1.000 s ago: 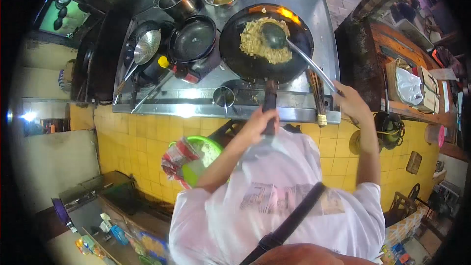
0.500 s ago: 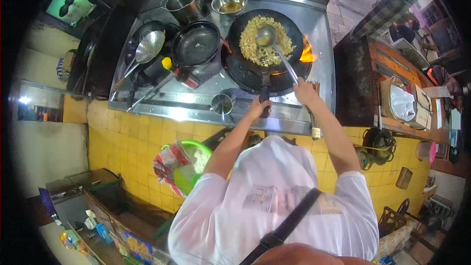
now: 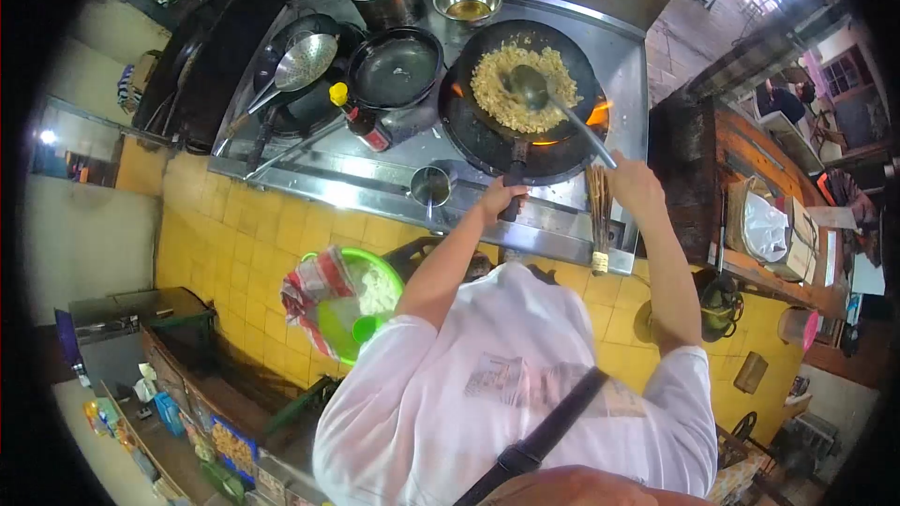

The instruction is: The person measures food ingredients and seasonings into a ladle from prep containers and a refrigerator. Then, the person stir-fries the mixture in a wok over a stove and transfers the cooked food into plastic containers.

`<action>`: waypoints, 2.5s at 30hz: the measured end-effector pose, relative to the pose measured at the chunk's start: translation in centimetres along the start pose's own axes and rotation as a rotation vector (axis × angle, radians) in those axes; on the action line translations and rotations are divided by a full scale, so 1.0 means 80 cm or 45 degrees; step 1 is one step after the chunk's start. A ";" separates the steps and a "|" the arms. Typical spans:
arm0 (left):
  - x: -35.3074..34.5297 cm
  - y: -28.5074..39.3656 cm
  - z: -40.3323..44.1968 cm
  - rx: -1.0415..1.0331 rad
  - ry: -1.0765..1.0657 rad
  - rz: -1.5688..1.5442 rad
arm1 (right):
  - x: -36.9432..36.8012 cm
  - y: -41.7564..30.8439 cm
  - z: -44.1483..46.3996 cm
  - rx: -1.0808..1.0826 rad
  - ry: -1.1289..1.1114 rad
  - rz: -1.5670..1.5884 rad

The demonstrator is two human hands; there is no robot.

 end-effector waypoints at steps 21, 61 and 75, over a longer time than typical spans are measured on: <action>0.001 0.005 -0.013 -0.079 0.132 -0.011 | -0.144 -0.019 0.035 0.201 0.269 0.443; -0.076 0.059 -0.110 0.137 0.040 -0.139 | -0.010 -0.010 -0.135 0.149 -0.082 -0.097; -0.122 0.046 -0.177 0.159 -0.045 -0.018 | -0.041 -0.009 -0.121 0.017 -0.113 -0.102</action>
Point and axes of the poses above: each hand's wrist, its own z-axis towards the middle knuckle, its own x-axis out of the back of the hand, y = z × x, the point moved 7 cm from there along z, towards the middle knuckle
